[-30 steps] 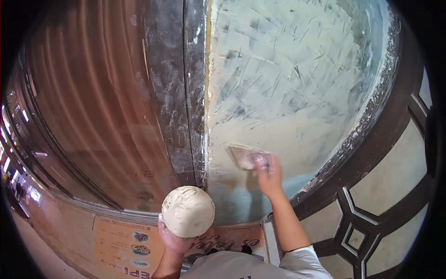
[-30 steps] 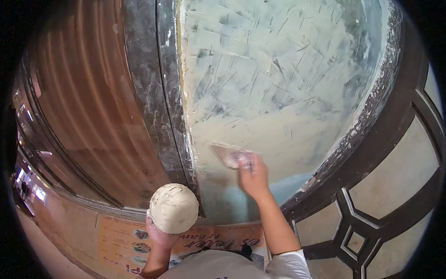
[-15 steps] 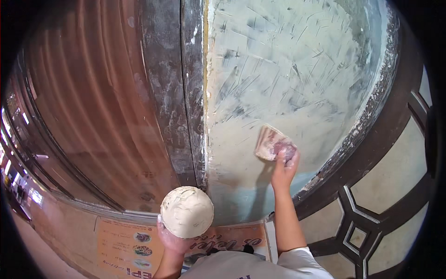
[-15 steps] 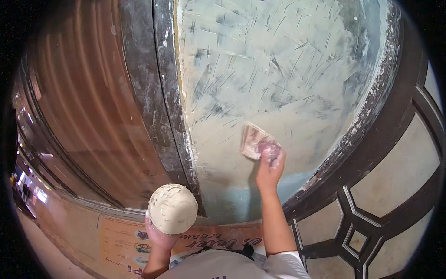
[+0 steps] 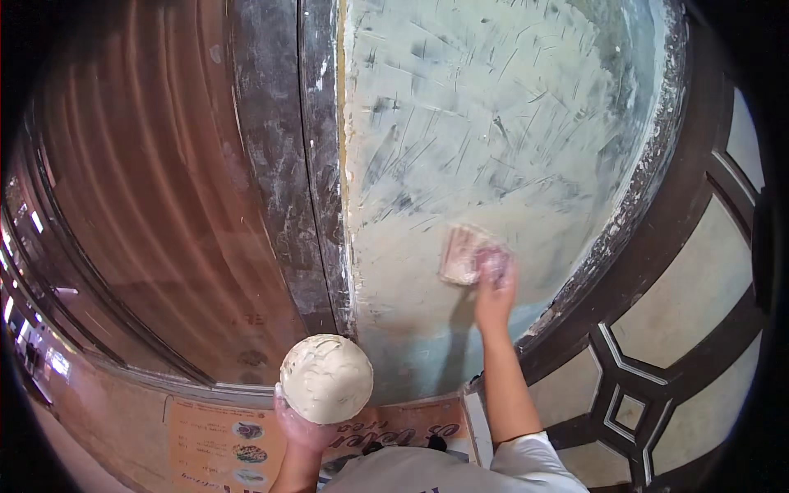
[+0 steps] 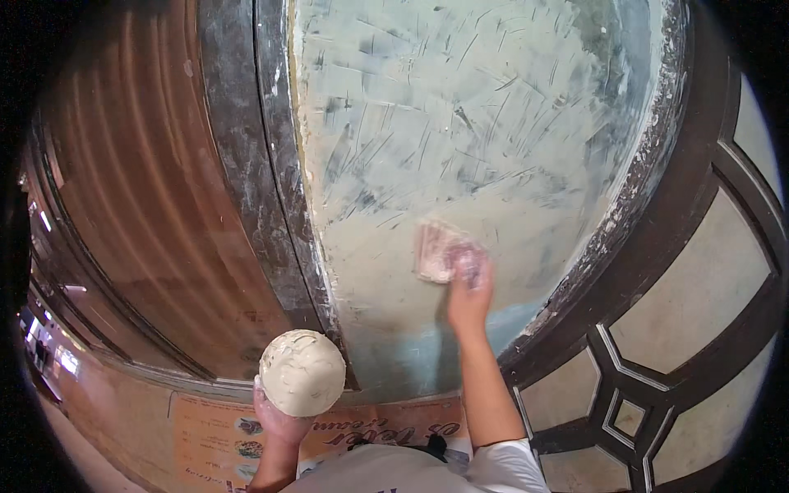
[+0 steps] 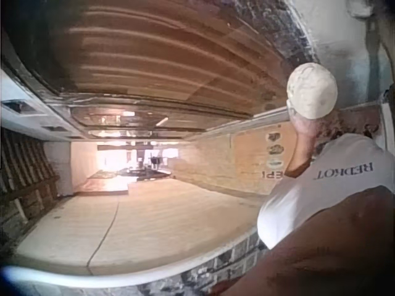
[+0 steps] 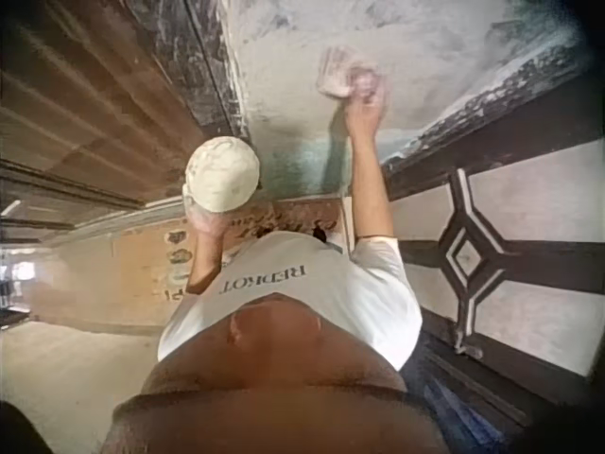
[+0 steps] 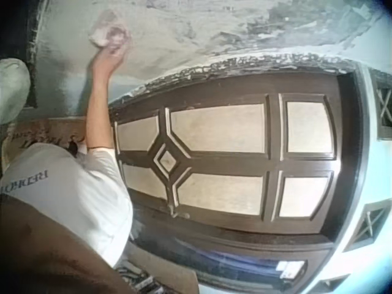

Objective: The person applies white plaster from a small container onto a wall surface using a flexible hand spreader, smoothing the material in multiple directions across a circular area.

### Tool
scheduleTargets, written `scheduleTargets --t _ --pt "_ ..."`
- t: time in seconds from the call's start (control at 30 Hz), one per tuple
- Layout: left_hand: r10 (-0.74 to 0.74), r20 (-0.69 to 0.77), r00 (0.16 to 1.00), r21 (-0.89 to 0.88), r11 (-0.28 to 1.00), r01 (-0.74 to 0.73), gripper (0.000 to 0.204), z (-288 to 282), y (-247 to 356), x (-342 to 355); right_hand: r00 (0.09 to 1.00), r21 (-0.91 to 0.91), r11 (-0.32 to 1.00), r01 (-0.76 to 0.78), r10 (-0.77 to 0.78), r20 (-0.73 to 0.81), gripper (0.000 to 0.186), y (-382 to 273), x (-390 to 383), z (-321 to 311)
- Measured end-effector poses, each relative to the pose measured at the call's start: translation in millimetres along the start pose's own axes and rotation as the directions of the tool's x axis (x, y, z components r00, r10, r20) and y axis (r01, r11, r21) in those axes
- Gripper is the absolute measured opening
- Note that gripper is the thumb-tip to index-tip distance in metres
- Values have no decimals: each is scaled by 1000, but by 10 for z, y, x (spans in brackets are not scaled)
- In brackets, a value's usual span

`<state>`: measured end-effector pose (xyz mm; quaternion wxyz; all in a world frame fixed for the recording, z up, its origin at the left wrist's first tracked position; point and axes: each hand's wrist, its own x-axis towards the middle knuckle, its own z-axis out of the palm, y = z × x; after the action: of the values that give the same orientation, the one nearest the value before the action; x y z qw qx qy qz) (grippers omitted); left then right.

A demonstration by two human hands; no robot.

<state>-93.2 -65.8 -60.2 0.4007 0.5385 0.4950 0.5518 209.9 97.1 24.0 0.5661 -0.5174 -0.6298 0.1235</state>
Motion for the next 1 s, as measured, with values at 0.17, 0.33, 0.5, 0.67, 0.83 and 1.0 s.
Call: scheduleTargets --t 0.17,0.33,0.5,0.67,0.83,1.0 --pt "47 77 996 212 975 -63 70 -40 -223 -1 809 678 719 149 306 -502 34 140 179 -94" --pt "-56 94 994 -395 914 89 66 -6 -188 -10 971 449 893 -20 124 -203 49 165 226 -136" --pt "29 49 998 -90 996 -25 63 -3 -222 -27 902 552 834 -5 242 -358 57 81 270 -260" --pt "-106 136 985 -904 394 167 71 15 -303 -18 850 697 717 4 364 -380 51 199 437 -367" --pt "-215 209 954 -942 -307 137 69 87 -263 -13 855 677 731 80 299 -424 44 355 368 -360" --pt "-67 146 987 -900 405 160 67 231 -204 25 852 728 684 38 358 -381 44 426 462 -551"
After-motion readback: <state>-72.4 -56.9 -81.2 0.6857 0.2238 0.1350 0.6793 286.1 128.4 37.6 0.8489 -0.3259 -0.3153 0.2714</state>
